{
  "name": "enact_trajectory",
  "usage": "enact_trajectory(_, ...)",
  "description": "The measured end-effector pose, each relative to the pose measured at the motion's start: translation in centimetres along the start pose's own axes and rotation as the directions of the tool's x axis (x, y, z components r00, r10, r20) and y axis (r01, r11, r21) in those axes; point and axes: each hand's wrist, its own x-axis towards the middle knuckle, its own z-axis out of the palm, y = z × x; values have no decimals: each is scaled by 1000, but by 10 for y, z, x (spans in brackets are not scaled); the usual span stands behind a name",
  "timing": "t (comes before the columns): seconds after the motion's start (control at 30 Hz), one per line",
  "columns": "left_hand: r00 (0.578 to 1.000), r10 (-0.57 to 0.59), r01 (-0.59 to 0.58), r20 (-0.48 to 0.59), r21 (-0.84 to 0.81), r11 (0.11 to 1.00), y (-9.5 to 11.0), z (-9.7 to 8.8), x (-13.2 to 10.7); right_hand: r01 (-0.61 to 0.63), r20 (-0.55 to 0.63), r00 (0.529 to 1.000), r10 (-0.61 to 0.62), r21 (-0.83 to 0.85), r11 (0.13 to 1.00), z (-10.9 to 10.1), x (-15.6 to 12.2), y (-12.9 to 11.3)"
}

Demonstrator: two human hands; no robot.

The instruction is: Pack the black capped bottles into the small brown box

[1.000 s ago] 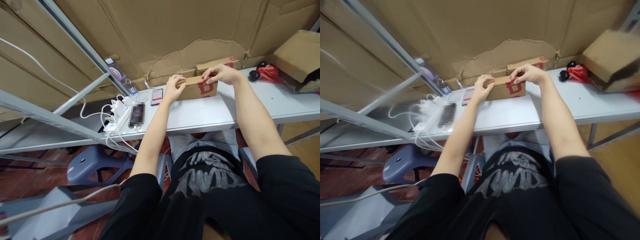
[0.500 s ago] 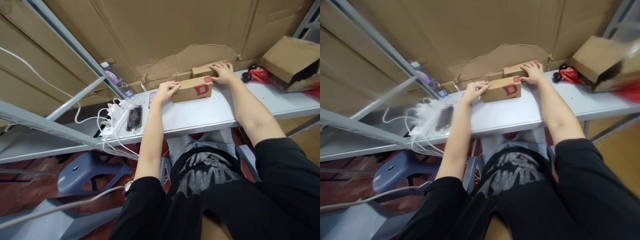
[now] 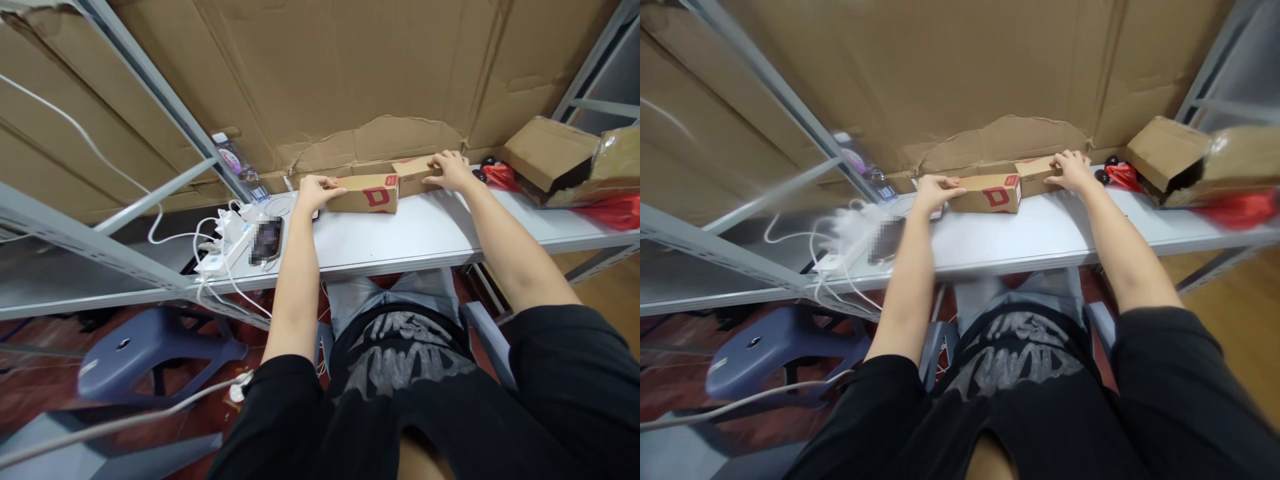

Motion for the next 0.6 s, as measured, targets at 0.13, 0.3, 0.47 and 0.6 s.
enact_trajectory(0.13,999,5,-1,-47,68,998,-13,-1,5,36,-22,999,-35,40,999,2,0,12)
enact_trajectory(0.3,981,70,-18,-180,274,962,-29,18,13,57,-42,998,-55,60,997,6,-2,22)
enact_trajectory(0.47,961,86,-7,-263,286,958,-47,48,24,132,-82,989,-125,82,988,6,-10,18)
enact_trajectory(0.6,972,92,-30,-217,272,962,-63,61,32,203,-84,977,-195,101,974,8,-16,-8)
